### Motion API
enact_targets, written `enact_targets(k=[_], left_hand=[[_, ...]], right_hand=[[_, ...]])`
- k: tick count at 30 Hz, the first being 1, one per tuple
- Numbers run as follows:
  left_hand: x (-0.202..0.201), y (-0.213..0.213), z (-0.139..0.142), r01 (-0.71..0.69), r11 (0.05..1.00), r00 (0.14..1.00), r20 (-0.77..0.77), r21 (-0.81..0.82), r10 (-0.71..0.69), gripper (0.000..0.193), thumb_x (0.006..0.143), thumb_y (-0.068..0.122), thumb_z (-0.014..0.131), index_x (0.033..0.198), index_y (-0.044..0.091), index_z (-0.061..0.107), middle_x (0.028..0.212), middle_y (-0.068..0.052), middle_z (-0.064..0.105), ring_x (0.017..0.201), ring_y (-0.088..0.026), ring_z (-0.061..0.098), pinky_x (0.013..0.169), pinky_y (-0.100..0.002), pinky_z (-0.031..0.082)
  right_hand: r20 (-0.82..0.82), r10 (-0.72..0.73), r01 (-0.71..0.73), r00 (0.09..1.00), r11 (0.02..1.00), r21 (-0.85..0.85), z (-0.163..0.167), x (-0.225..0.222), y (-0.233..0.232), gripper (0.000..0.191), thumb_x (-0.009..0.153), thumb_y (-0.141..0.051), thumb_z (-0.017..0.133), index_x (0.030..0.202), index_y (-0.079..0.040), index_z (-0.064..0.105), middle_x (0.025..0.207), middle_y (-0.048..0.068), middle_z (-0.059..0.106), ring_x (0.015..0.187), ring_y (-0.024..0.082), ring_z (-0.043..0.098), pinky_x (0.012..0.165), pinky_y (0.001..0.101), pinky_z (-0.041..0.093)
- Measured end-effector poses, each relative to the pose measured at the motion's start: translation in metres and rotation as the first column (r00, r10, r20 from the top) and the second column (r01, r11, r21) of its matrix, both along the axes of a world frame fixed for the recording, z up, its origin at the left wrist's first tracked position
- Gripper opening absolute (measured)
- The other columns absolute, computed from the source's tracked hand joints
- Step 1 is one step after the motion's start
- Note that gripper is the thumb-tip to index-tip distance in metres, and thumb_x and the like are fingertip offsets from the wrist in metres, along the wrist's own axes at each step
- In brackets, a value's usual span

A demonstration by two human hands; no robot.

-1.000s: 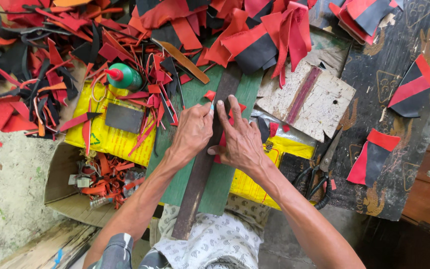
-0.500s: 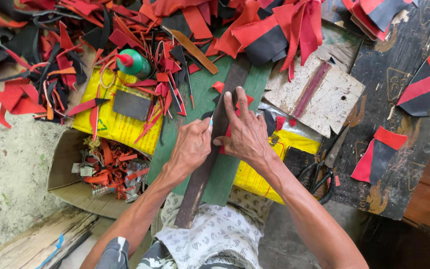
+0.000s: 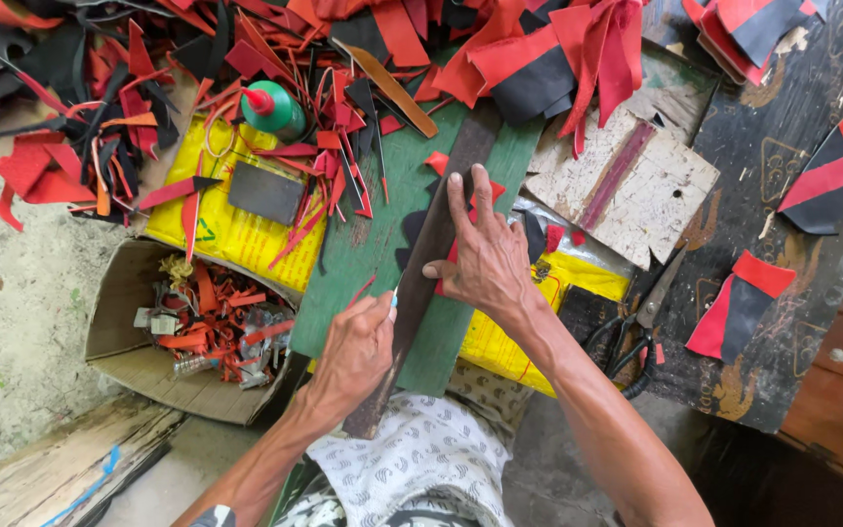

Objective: The person uses a utility knife and a wooden straightedge to cut red and black material pieces on a workbench. They repeatedly align the straightedge, cut along its edge, and place the finished pieces aside.

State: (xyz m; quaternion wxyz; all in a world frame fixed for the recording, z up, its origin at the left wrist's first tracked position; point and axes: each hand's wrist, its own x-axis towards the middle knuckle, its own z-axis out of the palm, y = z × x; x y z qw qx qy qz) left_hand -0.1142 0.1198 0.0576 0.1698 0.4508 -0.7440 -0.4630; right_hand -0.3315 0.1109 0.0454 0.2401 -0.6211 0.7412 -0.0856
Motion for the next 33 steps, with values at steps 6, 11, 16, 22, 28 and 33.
enact_targets(k=[6, 11, 16, 22, 28, 33], left_hand=[[0.012, -0.009, 0.009, -0.083, 0.987, 0.996, -0.041, -0.139, 0.078, 0.025, 0.099, 0.004, 0.059, 0.12, -0.008, 0.066, 0.08, -0.018, 0.061, 0.068, -0.03, 0.062, 0.06, -0.04, 0.048], [-0.006, -0.044, 0.008, -0.217, 0.967, 0.972, -0.118, -0.135, 0.201, 0.027, 0.104, 0.011, 0.06, 0.122, -0.005, 0.071, 0.078, -0.011, 0.063, 0.059, -0.018, 0.059, 0.052, -0.034, 0.047], [-0.073, -0.082, -0.017, -0.127, 0.972, 0.958, -0.228, 0.199, 0.172, 0.032, 0.101, 0.017, 0.059, 0.124, -0.004, 0.068, 0.08, -0.009, 0.065, 0.047, -0.011, 0.064, 0.038, -0.029, 0.05], [-0.088, -0.096, -0.029, -0.071, 0.988, 0.967, -0.232, 0.138, 0.102, 0.031, 0.102, 0.018, 0.058, 0.119, -0.005, 0.069, 0.075, -0.01, 0.065, 0.048, -0.013, 0.065, 0.039, -0.029, 0.052], [-0.088, -0.098, -0.025, -0.028, 0.994, 0.984, -0.173, 0.11, 0.047, 0.027, 0.104, 0.018, 0.056, 0.1, -0.005, 0.069, 0.065, -0.01, 0.06, 0.046, -0.016, 0.064, 0.041, -0.032, 0.049], [-0.087, -0.097, -0.027, -0.01, 0.998, 0.988, -0.151, -0.067, -0.001, 0.024, 0.102, 0.014, 0.057, 0.093, -0.006, 0.066, 0.069, -0.018, 0.059, 0.054, -0.028, 0.065, 0.05, -0.042, 0.046]], right_hand=[[-0.004, 0.027, -0.027, 1.0, 0.998, -0.063, -0.004, -0.004, 0.003, 0.126, 0.057, -0.044, 0.095, 0.157, -0.009, 0.028, 0.162, 0.024, 0.018, 0.11, 0.051, 0.06, 0.088, 0.0622, 0.047], [0.008, 0.029, -0.028, 1.0, 0.998, -0.064, -0.006, -0.004, 0.006, 0.126, 0.057, -0.045, 0.095, 0.158, -0.01, 0.028, 0.163, 0.025, 0.016, 0.108, 0.05, 0.061, 0.089, 0.0612, 0.047], [0.006, 0.003, -0.002, 1.0, 0.998, -0.057, -0.006, -0.004, 0.006, 0.127, 0.055, -0.043, 0.095, 0.158, -0.011, 0.028, 0.165, 0.023, 0.018, 0.107, 0.047, 0.064, 0.09, 0.0602, 0.047], [0.026, 0.0, 0.002, 1.0, 0.997, -0.077, -0.008, -0.004, 0.005, 0.128, 0.054, -0.043, 0.096, 0.158, -0.012, 0.027, 0.164, 0.022, 0.018, 0.105, 0.046, 0.065, 0.087, 0.0594, 0.048], [0.025, -0.005, 0.006, 1.0, 0.998, -0.059, -0.011, -0.004, 0.006, 0.128, 0.055, -0.046, 0.095, 0.159, -0.013, 0.027, 0.165, 0.02, 0.019, 0.103, 0.045, 0.066, 0.088, 0.059, 0.048], [0.016, 0.006, -0.004, 1.0, 0.997, -0.083, -0.012, -0.005, 0.007, 0.128, 0.055, -0.046, 0.095, 0.159, -0.013, 0.027, 0.165, 0.021, 0.019, 0.1, 0.046, 0.066, 0.088, 0.0594, 0.049]])
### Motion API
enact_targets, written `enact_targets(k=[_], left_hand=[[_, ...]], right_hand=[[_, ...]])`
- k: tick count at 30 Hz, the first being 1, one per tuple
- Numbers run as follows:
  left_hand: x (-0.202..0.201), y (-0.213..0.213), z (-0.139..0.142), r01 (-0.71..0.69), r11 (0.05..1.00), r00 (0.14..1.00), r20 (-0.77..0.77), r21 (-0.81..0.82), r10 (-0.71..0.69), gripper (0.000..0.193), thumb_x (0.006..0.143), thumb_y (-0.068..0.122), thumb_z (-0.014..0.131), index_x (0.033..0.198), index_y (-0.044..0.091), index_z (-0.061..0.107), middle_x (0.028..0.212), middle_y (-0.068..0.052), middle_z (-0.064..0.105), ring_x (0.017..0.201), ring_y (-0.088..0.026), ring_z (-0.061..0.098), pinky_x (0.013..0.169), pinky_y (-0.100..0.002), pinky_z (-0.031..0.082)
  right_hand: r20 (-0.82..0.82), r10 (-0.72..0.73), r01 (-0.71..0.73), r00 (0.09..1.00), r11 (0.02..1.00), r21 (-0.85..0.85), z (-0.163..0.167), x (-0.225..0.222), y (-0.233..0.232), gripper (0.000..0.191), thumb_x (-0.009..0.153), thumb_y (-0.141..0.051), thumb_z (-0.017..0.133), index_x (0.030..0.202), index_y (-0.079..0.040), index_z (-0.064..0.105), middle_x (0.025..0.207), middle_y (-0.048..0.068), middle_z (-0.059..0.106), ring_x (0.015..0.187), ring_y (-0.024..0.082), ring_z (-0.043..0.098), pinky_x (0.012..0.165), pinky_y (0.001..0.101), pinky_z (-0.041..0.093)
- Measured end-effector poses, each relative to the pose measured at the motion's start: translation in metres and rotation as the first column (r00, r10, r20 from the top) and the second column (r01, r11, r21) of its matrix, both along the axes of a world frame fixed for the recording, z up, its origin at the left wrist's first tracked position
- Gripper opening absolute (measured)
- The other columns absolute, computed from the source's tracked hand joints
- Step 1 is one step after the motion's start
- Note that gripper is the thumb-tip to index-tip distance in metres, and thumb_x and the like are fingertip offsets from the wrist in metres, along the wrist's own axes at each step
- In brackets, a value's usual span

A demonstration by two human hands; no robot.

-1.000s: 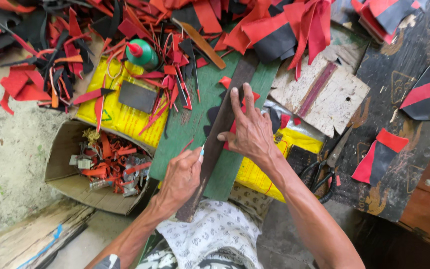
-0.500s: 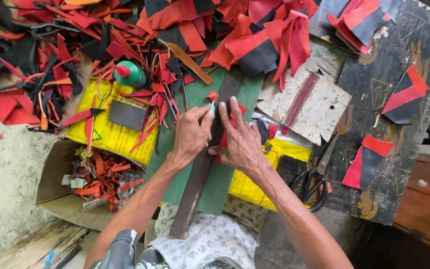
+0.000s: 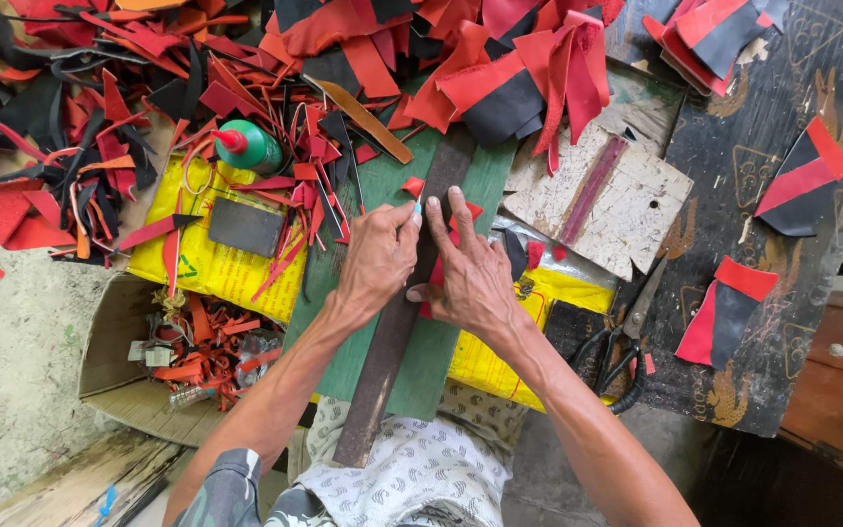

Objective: The person uses a utility knife and a wooden straightedge to cut red and black material pieces on a workbench. They repeatedly align the straightedge, cut along its edge, and place the finished pieces aside.

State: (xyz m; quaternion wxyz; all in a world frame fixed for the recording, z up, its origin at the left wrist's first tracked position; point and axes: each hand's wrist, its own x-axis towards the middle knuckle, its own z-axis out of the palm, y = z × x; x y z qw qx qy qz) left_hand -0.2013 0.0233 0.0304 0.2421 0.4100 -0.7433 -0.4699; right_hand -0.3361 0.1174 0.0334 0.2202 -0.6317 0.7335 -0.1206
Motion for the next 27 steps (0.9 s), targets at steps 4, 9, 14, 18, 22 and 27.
enact_targets(k=[4, 9, 14, 18, 22, 27], left_hand=[[-0.004, -0.004, -0.013, 0.009, 0.984, 1.0, 0.02, -0.179, -0.006, 0.02, 0.1, 0.011, 0.059, 0.089, -0.006, 0.063, 0.074, -0.025, 0.06, 0.07, -0.042, 0.063, 0.062, -0.049, 0.045], [-0.001, -0.007, -0.026, 0.042, 0.981, 0.996, 0.08, -0.192, -0.027, 0.019, 0.099, 0.009, 0.057, 0.088, -0.005, 0.062, 0.078, -0.026, 0.061, 0.074, -0.045, 0.062, 0.065, -0.051, 0.046], [0.008, 0.007, -0.022, 0.044, 0.987, 0.996, 0.081, -0.152, -0.032, 0.018, 0.099, 0.01, 0.056, 0.091, -0.006, 0.061, 0.079, -0.026, 0.061, 0.074, -0.044, 0.062, 0.064, -0.051, 0.045], [0.018, 0.018, -0.016, 0.046, 0.984, 0.996, 0.082, -0.172, -0.033, 0.015, 0.099, 0.008, 0.055, 0.093, -0.004, 0.062, 0.075, -0.024, 0.058, 0.072, -0.043, 0.061, 0.064, -0.05, 0.045], [0.027, 0.025, -0.01, 0.06, 0.992, 0.995, 0.091, -0.111, -0.05, 0.013, 0.099, 0.007, 0.055, 0.095, -0.002, 0.063, 0.074, -0.022, 0.057, 0.072, -0.041, 0.06, 0.065, -0.05, 0.045], [0.057, 0.057, 0.01, 0.068, 0.997, 0.984, 0.169, -0.037, -0.061, 0.015, 0.099, 0.007, 0.053, 0.099, -0.004, 0.063, 0.073, -0.023, 0.054, 0.068, -0.04, 0.058, 0.063, -0.049, 0.044]], right_hand=[[0.006, -0.001, 0.0, 1.0, 1.0, 0.016, 0.0, 0.0, 0.0, 0.128, 0.056, -0.046, 0.095, 0.159, -0.013, 0.027, 0.165, 0.021, 0.018, 0.1, 0.046, 0.066, 0.088, 0.0589, 0.049], [0.007, 0.009, -0.009, 1.0, 1.0, 0.027, 0.003, 0.0, -0.002, 0.129, 0.054, -0.045, 0.096, 0.158, -0.013, 0.027, 0.164, 0.021, 0.018, 0.104, 0.046, 0.065, 0.087, 0.0599, 0.047], [0.03, -0.015, 0.014, 0.999, 1.0, 0.022, 0.004, 0.001, -0.001, 0.129, 0.054, -0.042, 0.096, 0.159, -0.012, 0.027, 0.164, 0.022, 0.018, 0.108, 0.045, 0.064, 0.087, 0.06, 0.048], [0.013, -0.008, 0.008, 1.0, 1.0, 0.027, 0.003, 0.001, -0.002, 0.128, 0.054, -0.041, 0.096, 0.159, -0.014, 0.027, 0.164, 0.021, 0.019, 0.109, 0.046, 0.064, 0.086, 0.0591, 0.048], [0.004, -0.003, 0.003, 1.0, 1.0, -0.001, 0.002, 0.0, -0.002, 0.13, 0.052, -0.043, 0.097, 0.158, -0.013, 0.027, 0.163, 0.021, 0.02, 0.111, 0.048, 0.062, 0.088, 0.0594, 0.048], [-0.005, -0.005, 0.005, 1.0, 1.0, 0.015, 0.001, -0.001, -0.002, 0.13, 0.053, -0.044, 0.096, 0.159, -0.014, 0.027, 0.164, 0.021, 0.02, 0.111, 0.048, 0.062, 0.091, 0.0581, 0.048]])
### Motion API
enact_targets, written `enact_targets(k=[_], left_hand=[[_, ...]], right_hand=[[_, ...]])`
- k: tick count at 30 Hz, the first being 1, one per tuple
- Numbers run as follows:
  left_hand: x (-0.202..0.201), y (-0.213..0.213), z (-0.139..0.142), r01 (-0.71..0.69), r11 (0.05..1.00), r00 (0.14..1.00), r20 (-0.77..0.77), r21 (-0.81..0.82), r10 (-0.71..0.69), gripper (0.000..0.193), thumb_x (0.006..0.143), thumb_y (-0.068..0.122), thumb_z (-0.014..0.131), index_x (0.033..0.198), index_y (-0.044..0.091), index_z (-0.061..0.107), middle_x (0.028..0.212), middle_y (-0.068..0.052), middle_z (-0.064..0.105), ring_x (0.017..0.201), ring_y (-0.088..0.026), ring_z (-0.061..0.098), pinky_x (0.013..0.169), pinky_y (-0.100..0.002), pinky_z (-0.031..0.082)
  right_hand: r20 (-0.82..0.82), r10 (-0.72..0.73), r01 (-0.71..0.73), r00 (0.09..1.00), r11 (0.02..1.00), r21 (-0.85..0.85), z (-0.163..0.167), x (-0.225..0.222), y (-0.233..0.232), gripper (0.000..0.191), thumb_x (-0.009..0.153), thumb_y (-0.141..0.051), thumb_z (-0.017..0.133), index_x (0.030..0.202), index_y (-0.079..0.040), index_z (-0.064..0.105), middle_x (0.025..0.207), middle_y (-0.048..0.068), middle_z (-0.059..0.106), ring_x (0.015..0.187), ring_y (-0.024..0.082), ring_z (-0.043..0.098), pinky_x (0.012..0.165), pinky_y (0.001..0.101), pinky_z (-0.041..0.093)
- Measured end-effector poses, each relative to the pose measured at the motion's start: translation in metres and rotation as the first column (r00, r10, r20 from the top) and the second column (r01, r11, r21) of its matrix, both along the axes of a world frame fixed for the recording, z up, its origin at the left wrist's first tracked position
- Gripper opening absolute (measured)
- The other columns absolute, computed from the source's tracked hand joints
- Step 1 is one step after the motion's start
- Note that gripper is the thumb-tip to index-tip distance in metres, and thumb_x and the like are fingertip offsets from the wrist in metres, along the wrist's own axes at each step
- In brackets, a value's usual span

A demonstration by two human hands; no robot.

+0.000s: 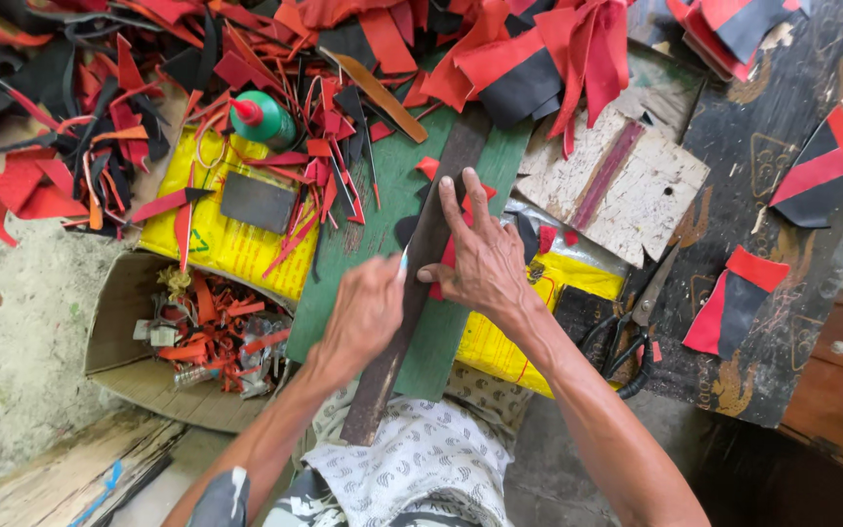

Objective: The person uses a utility knife and a wooden straightedge to cut red and black material pieces on a workbench. They repeatedly align the straightedge, cut along its edge, and place the finished pieces aside.

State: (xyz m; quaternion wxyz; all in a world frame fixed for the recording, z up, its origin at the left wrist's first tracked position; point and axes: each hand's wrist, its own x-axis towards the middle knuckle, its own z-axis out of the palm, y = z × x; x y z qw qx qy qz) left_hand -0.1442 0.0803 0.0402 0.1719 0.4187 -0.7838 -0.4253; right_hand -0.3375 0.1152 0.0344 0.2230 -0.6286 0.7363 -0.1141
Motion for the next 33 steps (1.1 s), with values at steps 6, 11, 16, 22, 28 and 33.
enact_targets(k=[6, 11, 16, 22, 28, 33], left_hand=[[0.03, 0.027, 0.015, -0.068, 0.986, 0.997, 0.042, 0.15, 0.063, 0.018, 0.1, 0.01, 0.057, 0.104, -0.004, 0.067, 0.078, -0.022, 0.06, 0.073, -0.04, 0.062, 0.067, -0.047, 0.048], [0.03, 0.003, 0.023, -0.138, 0.989, 0.987, -0.073, 0.056, 0.142, 0.028, 0.095, 0.016, 0.065, 0.113, -0.006, 0.065, 0.094, -0.021, 0.067, 0.083, -0.038, 0.069, 0.073, -0.044, 0.053], [-0.026, -0.03, -0.006, -0.192, 0.968, 0.981, -0.005, -0.159, 0.194, 0.041, 0.083, 0.02, 0.076, 0.112, -0.007, 0.062, 0.101, -0.027, 0.064, 0.084, -0.047, 0.065, 0.066, -0.051, 0.051], [-0.032, -0.038, -0.029, -0.111, 0.973, 0.994, -0.016, -0.203, 0.11, 0.022, 0.085, 0.013, 0.075, 0.092, -0.001, 0.06, 0.085, -0.022, 0.065, 0.078, -0.043, 0.065, 0.067, -0.052, 0.05], [-0.005, -0.085, -0.016, -0.3, 0.934, 0.951, -0.14, -0.193, 0.276, 0.021, 0.091, 0.013, 0.075, 0.084, 0.0, 0.06, 0.068, -0.018, 0.061, 0.061, -0.037, 0.064, 0.057, -0.048, 0.047], [0.006, -0.107, 0.0, -0.338, 0.893, 0.941, -0.127, -0.298, 0.314, 0.019, 0.094, 0.012, 0.072, 0.088, -0.001, 0.06, 0.074, -0.019, 0.061, 0.068, -0.037, 0.063, 0.063, -0.048, 0.047]], right_hand=[[0.029, 0.0, 0.0, 1.0, 1.0, -0.029, -0.001, -0.002, 0.001, 0.127, 0.057, -0.046, 0.093, 0.161, -0.014, 0.027, 0.167, 0.021, 0.019, 0.119, 0.044, 0.062, 0.093, 0.0577, 0.048], [0.038, -0.011, 0.011, 0.999, 1.0, -0.011, -0.002, -0.004, 0.0, 0.126, 0.058, -0.047, 0.095, 0.159, -0.013, 0.027, 0.164, 0.022, 0.019, 0.125, 0.046, 0.055, 0.097, 0.0604, 0.043], [0.074, 0.001, 0.005, 0.997, 0.997, -0.071, -0.003, -0.005, 0.0, 0.127, 0.056, -0.045, 0.095, 0.158, -0.01, 0.028, 0.164, 0.023, 0.02, 0.135, 0.046, 0.048, 0.1, 0.0604, 0.043], [0.059, -0.015, 0.02, 0.998, 0.997, -0.077, -0.007, -0.007, -0.002, 0.126, 0.057, -0.045, 0.095, 0.159, -0.011, 0.028, 0.165, 0.021, 0.02, 0.139, 0.044, 0.044, 0.103, 0.0597, 0.041], [0.066, 0.007, 0.0, 0.998, 0.994, -0.106, -0.01, -0.008, -0.001, 0.126, 0.059, -0.05, 0.094, 0.158, -0.01, 0.028, 0.165, 0.021, 0.021, 0.142, 0.043, 0.041, 0.103, 0.0579, 0.041], [0.076, -0.019, 0.024, 0.997, 0.998, -0.063, -0.01, -0.007, 0.0, 0.126, 0.06, -0.049, 0.093, 0.16, -0.012, 0.026, 0.166, 0.021, 0.019, 0.138, 0.042, 0.044, 0.105, 0.0571, 0.041]])
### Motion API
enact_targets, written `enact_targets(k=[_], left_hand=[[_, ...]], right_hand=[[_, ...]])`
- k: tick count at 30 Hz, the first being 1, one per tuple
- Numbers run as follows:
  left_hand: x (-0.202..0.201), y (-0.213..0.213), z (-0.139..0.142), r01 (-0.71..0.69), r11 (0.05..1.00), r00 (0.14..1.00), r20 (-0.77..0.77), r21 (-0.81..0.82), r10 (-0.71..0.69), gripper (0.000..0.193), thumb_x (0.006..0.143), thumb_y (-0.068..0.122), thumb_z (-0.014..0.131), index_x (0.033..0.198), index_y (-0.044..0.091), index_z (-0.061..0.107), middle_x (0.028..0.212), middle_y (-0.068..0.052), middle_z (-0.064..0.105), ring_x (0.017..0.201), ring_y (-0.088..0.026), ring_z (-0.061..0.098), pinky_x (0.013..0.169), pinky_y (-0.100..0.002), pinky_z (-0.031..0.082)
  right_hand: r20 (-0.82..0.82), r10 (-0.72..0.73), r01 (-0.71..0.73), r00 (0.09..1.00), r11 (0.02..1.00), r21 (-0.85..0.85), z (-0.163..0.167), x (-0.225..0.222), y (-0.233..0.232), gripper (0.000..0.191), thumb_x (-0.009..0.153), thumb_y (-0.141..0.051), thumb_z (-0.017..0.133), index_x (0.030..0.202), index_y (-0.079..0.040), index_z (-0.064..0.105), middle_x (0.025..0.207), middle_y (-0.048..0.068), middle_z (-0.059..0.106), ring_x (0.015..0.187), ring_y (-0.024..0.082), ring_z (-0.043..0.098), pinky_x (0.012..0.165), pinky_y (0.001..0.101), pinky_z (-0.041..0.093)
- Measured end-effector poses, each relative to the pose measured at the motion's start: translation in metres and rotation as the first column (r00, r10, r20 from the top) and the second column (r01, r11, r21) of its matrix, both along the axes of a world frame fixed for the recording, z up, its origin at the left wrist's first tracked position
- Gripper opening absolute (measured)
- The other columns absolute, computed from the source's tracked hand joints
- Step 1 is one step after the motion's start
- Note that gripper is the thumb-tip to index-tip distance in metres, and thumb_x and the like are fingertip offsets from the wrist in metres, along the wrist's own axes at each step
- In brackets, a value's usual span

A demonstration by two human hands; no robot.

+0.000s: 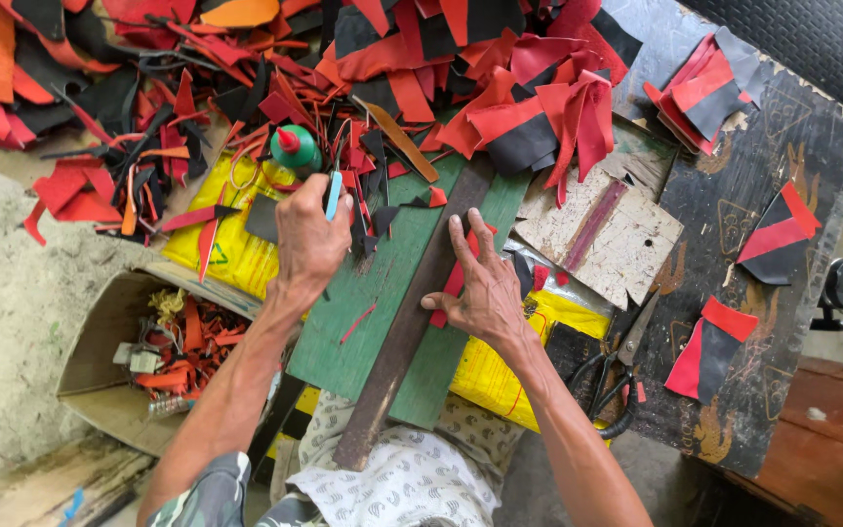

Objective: The person uses a utility knife and a wooden straightedge to cut red and black material pieces on a workbench. They repeatedly align the straightedge, cut along its edge, and place the finished pieces aside.

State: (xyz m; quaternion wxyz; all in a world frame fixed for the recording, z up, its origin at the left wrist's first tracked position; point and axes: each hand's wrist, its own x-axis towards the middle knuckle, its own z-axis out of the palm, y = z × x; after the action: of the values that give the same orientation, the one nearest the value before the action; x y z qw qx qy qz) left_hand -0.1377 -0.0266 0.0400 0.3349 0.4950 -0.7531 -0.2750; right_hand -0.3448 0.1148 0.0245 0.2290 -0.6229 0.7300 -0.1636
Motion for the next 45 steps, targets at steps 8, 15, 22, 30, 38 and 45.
enact_targets(k=[8, 15, 22, 30, 38, 45], left_hand=[[-0.059, 0.024, -0.013, 0.259, 0.944, 0.966, -0.046, 0.205, -0.256, 0.027, 0.101, 0.018, 0.067, 0.114, -0.006, 0.065, 0.095, -0.024, 0.057, 0.085, -0.038, 0.06, 0.074, -0.046, 0.049], [-0.054, 0.052, -0.021, 0.309, 0.833, 0.932, -0.32, 0.459, -0.17, 0.031, 0.099, 0.019, 0.064, 0.119, -0.004, 0.069, 0.087, -0.011, 0.065, 0.056, -0.014, 0.069, 0.045, -0.028, 0.057], [-0.056, 0.051, -0.015, 0.315, 0.81, 0.938, -0.294, 0.496, -0.184, 0.028, 0.099, 0.016, 0.061, 0.116, -0.006, 0.07, 0.086, -0.01, 0.061, 0.054, -0.014, 0.069, 0.046, -0.029, 0.055], [-0.064, 0.053, -0.026, 0.257, 0.948, 0.966, -0.092, 0.189, -0.243, 0.02, 0.098, 0.011, 0.061, 0.093, -0.007, 0.07, 0.078, -0.02, 0.06, 0.065, -0.034, 0.065, 0.057, -0.044, 0.051], [-0.065, 0.049, -0.038, 0.294, 0.955, 0.956, 0.002, 0.044, -0.294, 0.014, 0.096, 0.007, 0.061, 0.089, -0.005, 0.065, 0.08, -0.023, 0.058, 0.077, -0.042, 0.061, 0.067, -0.05, 0.048], [-0.06, 0.034, -0.033, 0.162, 0.987, 0.984, 0.065, 0.015, -0.163, 0.024, 0.098, 0.016, 0.065, 0.111, -0.004, 0.058, 0.095, -0.023, 0.057, 0.079, -0.044, 0.063, 0.061, -0.049, 0.051]], right_hand=[[0.01, 0.01, -0.009, 1.0, 0.997, -0.077, 0.002, -0.002, 0.001, 0.129, 0.056, -0.048, 0.095, 0.158, -0.007, 0.027, 0.164, 0.019, 0.022, 0.141, 0.044, 0.043, 0.103, 0.0572, 0.042], [0.024, 0.009, -0.007, 1.0, 0.997, -0.078, 0.001, -0.001, 0.004, 0.13, 0.056, -0.049, 0.096, 0.157, -0.003, 0.028, 0.163, 0.02, 0.023, 0.142, 0.044, 0.041, 0.101, 0.0568, 0.043], [0.033, 0.004, -0.002, 0.999, 0.998, -0.065, -0.001, -0.001, 0.005, 0.13, 0.056, -0.048, 0.095, 0.158, -0.003, 0.028, 0.165, 0.02, 0.022, 0.141, 0.043, 0.042, 0.102, 0.0565, 0.043], [0.043, 0.015, -0.01, 0.999, 0.994, -0.11, -0.001, -0.001, 0.004, 0.13, 0.055, -0.049, 0.095, 0.157, -0.003, 0.028, 0.164, 0.02, 0.022, 0.136, 0.045, 0.048, 0.099, 0.055, 0.044], [0.028, 0.012, -0.01, 1.0, 0.996, -0.094, 0.002, 0.0, 0.003, 0.129, 0.056, -0.048, 0.096, 0.157, -0.003, 0.03, 0.165, 0.019, 0.022, 0.134, 0.046, 0.049, 0.102, 0.0562, 0.042], [0.042, -0.007, 0.01, 0.999, 0.997, -0.075, 0.001, 0.0, 0.004, 0.129, 0.056, -0.047, 0.096, 0.158, -0.004, 0.03, 0.165, 0.019, 0.022, 0.135, 0.045, 0.048, 0.104, 0.0559, 0.041]])
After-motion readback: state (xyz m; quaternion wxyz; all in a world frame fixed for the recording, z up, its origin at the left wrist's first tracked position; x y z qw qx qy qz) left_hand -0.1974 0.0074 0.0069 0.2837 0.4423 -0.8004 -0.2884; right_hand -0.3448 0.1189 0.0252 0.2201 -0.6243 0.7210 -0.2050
